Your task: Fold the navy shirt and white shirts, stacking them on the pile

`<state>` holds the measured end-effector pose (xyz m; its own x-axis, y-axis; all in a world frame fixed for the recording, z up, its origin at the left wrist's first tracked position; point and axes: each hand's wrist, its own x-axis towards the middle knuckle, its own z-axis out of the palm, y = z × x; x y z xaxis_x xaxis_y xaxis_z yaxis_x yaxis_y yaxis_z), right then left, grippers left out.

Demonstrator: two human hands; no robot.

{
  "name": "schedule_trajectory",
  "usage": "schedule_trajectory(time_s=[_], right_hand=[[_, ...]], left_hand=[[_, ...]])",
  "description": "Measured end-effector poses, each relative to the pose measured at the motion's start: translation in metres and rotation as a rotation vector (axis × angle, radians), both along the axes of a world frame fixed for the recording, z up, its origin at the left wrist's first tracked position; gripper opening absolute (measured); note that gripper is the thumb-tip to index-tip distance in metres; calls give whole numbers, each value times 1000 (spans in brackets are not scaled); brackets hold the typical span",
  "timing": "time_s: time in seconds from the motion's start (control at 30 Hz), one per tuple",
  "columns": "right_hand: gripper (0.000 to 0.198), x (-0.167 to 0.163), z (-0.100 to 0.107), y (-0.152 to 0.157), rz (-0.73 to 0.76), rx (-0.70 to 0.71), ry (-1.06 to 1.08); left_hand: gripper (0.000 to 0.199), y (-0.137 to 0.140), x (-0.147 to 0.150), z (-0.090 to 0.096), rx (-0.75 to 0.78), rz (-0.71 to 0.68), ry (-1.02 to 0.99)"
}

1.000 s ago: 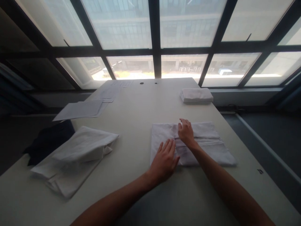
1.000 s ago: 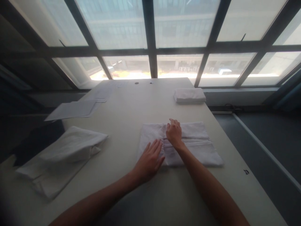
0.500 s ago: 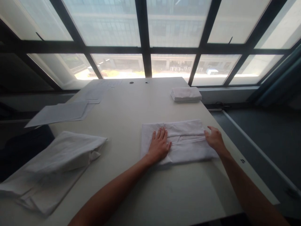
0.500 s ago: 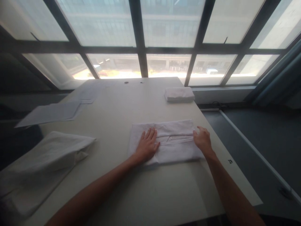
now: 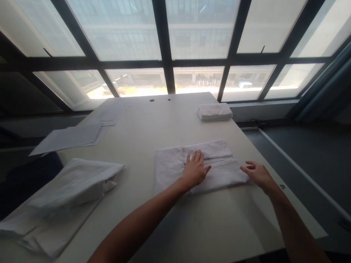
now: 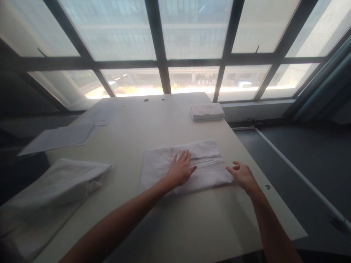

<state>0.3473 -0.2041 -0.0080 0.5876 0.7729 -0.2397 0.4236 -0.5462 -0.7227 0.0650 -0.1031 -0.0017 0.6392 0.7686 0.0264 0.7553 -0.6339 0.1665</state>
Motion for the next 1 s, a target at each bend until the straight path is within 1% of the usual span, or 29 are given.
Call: schedule_trajectory(time_s=[0.1,0.2,0.27,0.33,0.37,0.43,0.5,0.57,0.63,0.67,0.73,0.83,0.9,1.0], right_hand=[[53,0,6,2,10,-16,30],[39,-1,9,0,45,-5,52],[36,-4,12,-2,115,5,87],[36,-9,14,-3,168,13,139],[35,-11,16,-3,166,17,169],[35,-16,19,-2,98,38,230],[42,-22,21,-1,-9,79,295],[60,-28,21,1,-105,119,360],[76,-34,20,2,-164,155,421],[79,-37,19,2,-173,178,450],[77,-45,17,2,-144,245,509],[65,-60,21,3,-28,347,531],[58,-74,28,4,57,379,474],[52,-103,37,7,170,383,284]], left_hand=[[72,9,24,-11,-3,-32,-37],[72,15,31,-27,30,-24,-59],[71,16,31,-34,65,-27,-78],[70,15,29,-38,86,-31,-87],[70,15,28,-38,93,-30,-89],[69,14,28,-38,100,-30,-93],[68,13,29,-37,97,-27,-95],[68,13,29,-37,90,-25,-101],[67,14,29,-37,76,-24,-117],[66,14,30,-36,63,-23,-130],[62,16,30,-34,13,-18,-174],[55,21,32,-27,-120,23,-320],[51,26,32,-21,-232,73,-487],[43,36,30,-11,-439,155,-795]])
